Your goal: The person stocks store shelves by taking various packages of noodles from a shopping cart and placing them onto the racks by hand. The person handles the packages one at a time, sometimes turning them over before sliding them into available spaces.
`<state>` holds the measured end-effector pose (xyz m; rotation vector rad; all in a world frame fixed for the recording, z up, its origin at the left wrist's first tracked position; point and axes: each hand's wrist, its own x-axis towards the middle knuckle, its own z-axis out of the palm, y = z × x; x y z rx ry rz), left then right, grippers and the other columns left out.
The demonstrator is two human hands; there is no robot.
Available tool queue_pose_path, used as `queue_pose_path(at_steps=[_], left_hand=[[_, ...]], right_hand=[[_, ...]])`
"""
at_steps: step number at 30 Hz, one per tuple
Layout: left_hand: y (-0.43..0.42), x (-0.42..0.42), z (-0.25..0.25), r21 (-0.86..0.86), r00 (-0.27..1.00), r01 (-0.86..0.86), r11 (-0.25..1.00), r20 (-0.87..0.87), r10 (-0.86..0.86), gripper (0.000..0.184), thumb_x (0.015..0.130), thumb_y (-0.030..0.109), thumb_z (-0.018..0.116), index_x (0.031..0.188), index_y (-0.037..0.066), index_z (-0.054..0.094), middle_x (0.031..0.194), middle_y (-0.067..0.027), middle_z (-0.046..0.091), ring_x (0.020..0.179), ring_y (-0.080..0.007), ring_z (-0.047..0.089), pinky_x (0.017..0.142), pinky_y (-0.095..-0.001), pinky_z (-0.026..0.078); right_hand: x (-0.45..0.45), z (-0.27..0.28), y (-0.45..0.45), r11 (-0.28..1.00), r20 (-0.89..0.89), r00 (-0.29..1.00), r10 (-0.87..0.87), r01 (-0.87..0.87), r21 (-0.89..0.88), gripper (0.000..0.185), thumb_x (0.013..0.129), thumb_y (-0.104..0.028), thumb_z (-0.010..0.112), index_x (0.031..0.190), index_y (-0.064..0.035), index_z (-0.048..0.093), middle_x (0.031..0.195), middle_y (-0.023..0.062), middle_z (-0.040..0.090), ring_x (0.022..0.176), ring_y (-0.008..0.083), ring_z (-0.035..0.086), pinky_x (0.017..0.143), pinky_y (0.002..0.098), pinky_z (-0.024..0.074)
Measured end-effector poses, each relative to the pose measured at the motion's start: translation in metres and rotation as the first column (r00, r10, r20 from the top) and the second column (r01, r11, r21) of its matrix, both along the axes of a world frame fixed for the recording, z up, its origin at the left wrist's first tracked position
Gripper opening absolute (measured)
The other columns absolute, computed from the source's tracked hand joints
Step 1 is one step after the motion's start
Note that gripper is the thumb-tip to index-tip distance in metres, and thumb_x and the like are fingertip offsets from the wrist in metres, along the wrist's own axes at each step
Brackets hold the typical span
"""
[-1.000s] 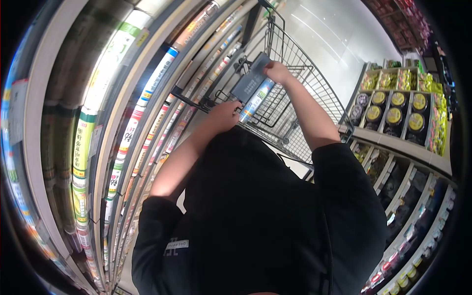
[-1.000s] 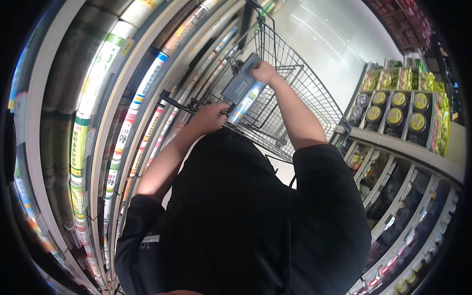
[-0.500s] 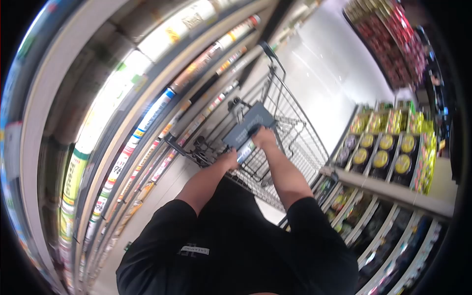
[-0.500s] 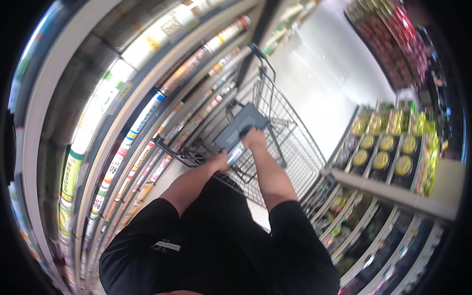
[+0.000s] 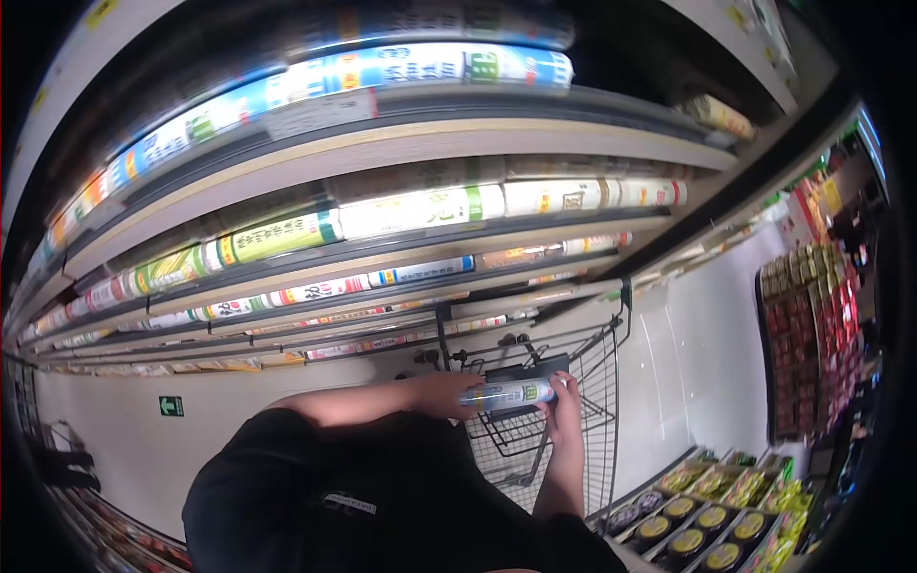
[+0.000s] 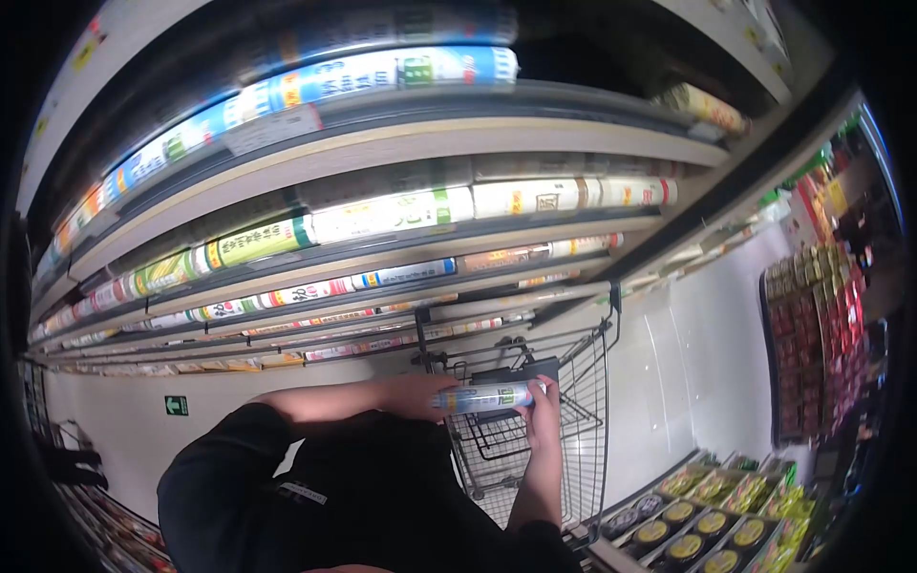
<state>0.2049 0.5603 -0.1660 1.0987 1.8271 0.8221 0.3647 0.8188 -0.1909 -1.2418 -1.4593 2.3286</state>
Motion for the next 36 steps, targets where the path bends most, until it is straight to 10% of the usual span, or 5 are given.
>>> queue_pose_path(at_steps=[10, 17, 25, 29, 36], left_hand=[[-0.135, -0.029, 0.151, 0.446, 0.606, -0.795, 0.411, 0.631, 0.486, 0.067, 0.081, -0.014, 0.077, 0.135, 0.005, 0.043, 0.124, -0.0105, 0.064, 0.113, -0.0169, 0.065, 0.096, -0.0320, 0.056], [-0.174, -0.062, 0.232, 0.873, 0.606, -0.466, -0.148, 0.436, 0.665, 0.058, 0.088, -0.010, 0.073, 0.135, 0.002, 0.041, 0.132, -0.0173, 0.058, 0.122, -0.0196, 0.060, 0.104, -0.0333, 0.051], [-0.216, -0.099, 0.293, 0.977, 0.052, -0.192, -0.091, 0.103, 0.993, 0.040, 0.102, 0.013, 0.068, 0.137, -0.001, 0.054, 0.123, -0.0069, 0.063, 0.113, -0.0130, 0.059, 0.098, -0.0277, 0.047], [-0.230, -0.116, 0.314, 0.994, -0.283, -0.108, -0.030, -0.002, 0.959, 0.040, 0.096, 0.019, 0.076, 0.129, -0.001, 0.065, 0.114, -0.0063, 0.065, 0.105, -0.0161, 0.058, 0.097, -0.0308, 0.045], [-0.259, -0.169, 0.329, 0.988, -0.581, -0.092, 0.126, -0.156, 0.799, 0.036, 0.093, 0.026, 0.078, 0.117, 0.000, 0.071, 0.104, -0.0107, 0.067, 0.097, -0.0251, 0.059, 0.090, -0.0343, 0.047]], right_hand=[[-0.089, 0.151, -0.055, 0.919, -0.716, 0.577, 0.394, -0.247, 0.307, 0.070, 0.078, 0.002, 0.084, 0.138, 0.0009, 0.048, 0.126, 0.0151, 0.064, 0.116, 0.0228, 0.065, 0.100, 0.0357, 0.0540], [-0.192, 0.272, -0.126, 0.883, -0.843, 0.265, 0.468, -0.126, 0.451, 0.065, 0.077, -0.002, 0.089, 0.127, -0.0012, 0.048, 0.130, 0.0258, 0.063, 0.115, 0.0271, 0.067, 0.097, 0.0388, 0.0589], [-0.263, 0.349, -0.207, 0.894, -0.896, 0.075, 0.437, 0.072, 0.442, 0.045, 0.089, 0.011, 0.072, 0.127, 0.0029, 0.051, 0.138, 0.0246, 0.057, 0.117, 0.0264, 0.066, 0.102, 0.0402, 0.0588], [-0.288, 0.362, -0.217, 0.555, -0.717, 0.428, 0.549, 0.454, 0.697, 0.042, 0.085, -0.025, 0.085, 0.119, -0.0045, 0.070, 0.123, 0.0091, 0.062, 0.111, 0.0203, 0.060, 0.098, 0.0378, 0.0457], [-0.327, 0.383, -0.231, 0.167, -0.434, 0.667, 0.606, 0.426, 0.889, 0.037, 0.088, -0.036, 0.071, 0.101, -0.0005, 0.073, 0.091, 0.0206, 0.071, 0.095, 0.0362, 0.063, 0.094, 0.0424, 0.0413]])
